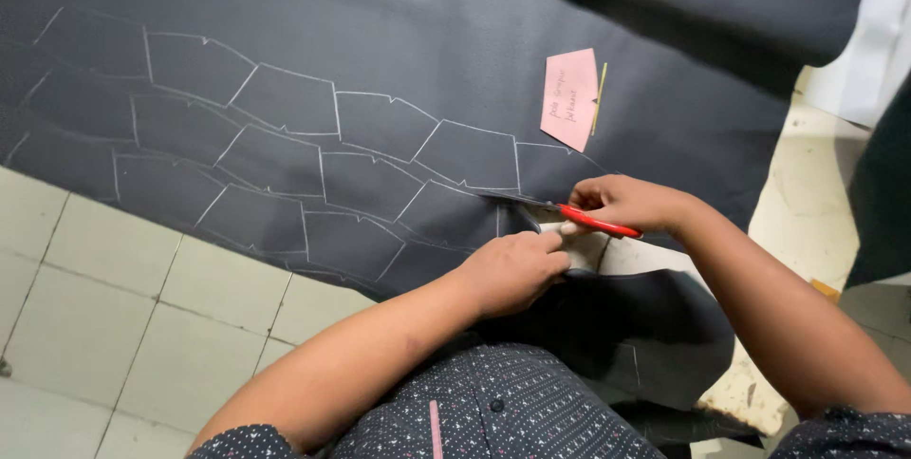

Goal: The person cuts a piece of dark fabric along chalk lines using red-handled scissors, then rolls the cut piece and sets it aside. They smooth the remaining fabric and place a pink paper pattern on it.

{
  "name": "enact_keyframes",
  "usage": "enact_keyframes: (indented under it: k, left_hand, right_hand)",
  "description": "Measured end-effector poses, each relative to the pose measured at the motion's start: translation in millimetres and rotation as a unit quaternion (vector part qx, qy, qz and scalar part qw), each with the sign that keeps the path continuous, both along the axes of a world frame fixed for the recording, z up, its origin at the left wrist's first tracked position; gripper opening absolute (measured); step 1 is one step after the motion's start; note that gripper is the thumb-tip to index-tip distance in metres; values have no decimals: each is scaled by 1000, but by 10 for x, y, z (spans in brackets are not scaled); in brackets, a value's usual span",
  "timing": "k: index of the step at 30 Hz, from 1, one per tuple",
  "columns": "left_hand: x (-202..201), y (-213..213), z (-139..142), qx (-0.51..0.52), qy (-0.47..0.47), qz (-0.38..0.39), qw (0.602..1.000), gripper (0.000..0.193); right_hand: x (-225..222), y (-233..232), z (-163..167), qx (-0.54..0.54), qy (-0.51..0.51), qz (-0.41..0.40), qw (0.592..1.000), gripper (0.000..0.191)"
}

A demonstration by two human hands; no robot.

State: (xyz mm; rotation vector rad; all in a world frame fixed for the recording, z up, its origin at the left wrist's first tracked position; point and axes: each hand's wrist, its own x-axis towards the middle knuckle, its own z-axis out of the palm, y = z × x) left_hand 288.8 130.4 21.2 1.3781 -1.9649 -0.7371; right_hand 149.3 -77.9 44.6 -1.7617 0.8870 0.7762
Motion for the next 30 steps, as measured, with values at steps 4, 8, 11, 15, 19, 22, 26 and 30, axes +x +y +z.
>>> enact_keyframes:
  k: [4,8,11,15,19,22,26,30]
  left_hand:
    - [15,47,41,26,29,12,999,14]
    - [27,87,103,45,48,18,998,12]
    - [44,126,156,64,46,11,997,11]
    - [68,135,215,76,49,8,996,14]
    - [78,144,256,77,46,3,996,16]
    - [81,164,275,75,59,0,995,17]
    - [90,188,278,79,72,0,994,17]
    - [91,198,265,98,87,-8,991,17]
  right_hand:
    - [31,-50,-97,42,-56,8,998,45]
    - [32,-42,-95,83,-45,-38,995,40]
    - [42,-10,-77,66,-14,-47,997,39]
    - [129,49,-101,55,-59,-21,997,39]
    - [241,143,-151,42,-77,-21,996,41]
    - [252,192,-121,70,-77,-49,993,40]
    - [264,235,-47,44,-50,-69,995,41]
    - [427,322,-71,68,-73,-67,993,40]
